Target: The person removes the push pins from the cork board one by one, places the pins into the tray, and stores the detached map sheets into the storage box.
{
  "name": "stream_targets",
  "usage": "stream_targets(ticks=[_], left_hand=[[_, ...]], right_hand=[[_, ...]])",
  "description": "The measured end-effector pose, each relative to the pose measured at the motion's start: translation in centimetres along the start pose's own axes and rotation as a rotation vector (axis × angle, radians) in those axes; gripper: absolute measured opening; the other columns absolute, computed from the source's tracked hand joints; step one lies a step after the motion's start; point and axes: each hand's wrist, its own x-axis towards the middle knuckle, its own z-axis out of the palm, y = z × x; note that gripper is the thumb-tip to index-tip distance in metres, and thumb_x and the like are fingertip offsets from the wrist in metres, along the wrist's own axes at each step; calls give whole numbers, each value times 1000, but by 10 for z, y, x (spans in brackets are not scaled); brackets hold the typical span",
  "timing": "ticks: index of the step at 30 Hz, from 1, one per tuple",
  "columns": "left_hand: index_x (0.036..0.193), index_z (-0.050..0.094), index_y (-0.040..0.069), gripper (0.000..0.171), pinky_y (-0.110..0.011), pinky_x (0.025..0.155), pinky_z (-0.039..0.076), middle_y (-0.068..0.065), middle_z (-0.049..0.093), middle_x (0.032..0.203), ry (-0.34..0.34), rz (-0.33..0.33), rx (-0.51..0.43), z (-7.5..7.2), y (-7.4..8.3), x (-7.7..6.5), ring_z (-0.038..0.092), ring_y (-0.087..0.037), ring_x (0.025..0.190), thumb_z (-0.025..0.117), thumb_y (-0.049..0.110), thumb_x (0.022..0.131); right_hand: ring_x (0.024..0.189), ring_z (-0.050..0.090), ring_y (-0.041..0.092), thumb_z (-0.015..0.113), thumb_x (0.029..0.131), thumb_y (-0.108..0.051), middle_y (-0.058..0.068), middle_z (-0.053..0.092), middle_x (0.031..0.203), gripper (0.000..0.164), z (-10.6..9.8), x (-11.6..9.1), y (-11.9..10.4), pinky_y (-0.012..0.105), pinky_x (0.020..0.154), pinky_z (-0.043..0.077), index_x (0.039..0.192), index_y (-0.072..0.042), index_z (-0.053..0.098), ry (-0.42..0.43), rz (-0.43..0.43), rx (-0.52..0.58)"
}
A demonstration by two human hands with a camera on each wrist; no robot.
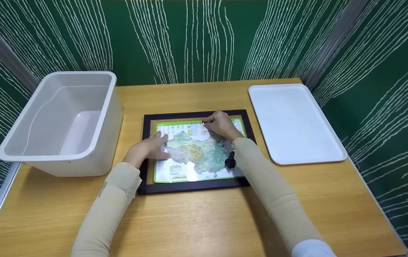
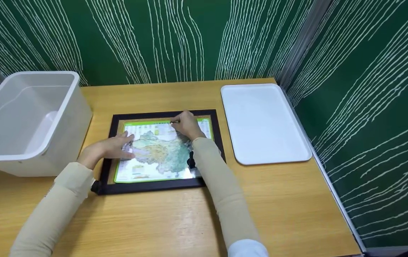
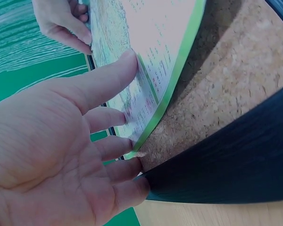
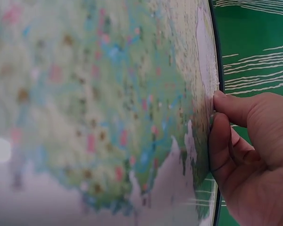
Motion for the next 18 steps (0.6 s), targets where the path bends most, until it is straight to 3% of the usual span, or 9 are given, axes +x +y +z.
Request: stream_targets(ticks=[9,18], left_hand=[[163,13,6,82,-62,120,9,-26,-3,166,-4,9,-3,0,-1,-2,-4,-45,152,60,37,103],[163,14,5,82,-60,121,9,-26,-1,167,5,4,8,0,0,0,-2,-45,152,60,37,103]], right_hand=[[98,54,20,71,97,-19,4,61,111,22,0,1,1,34,78,45,118,-17,78,-9,-11,0],[96,56,19,70,98,-16,2,66,114,19,-1,0,4,32,78,46,115,-15,80,-12,-24,88]])
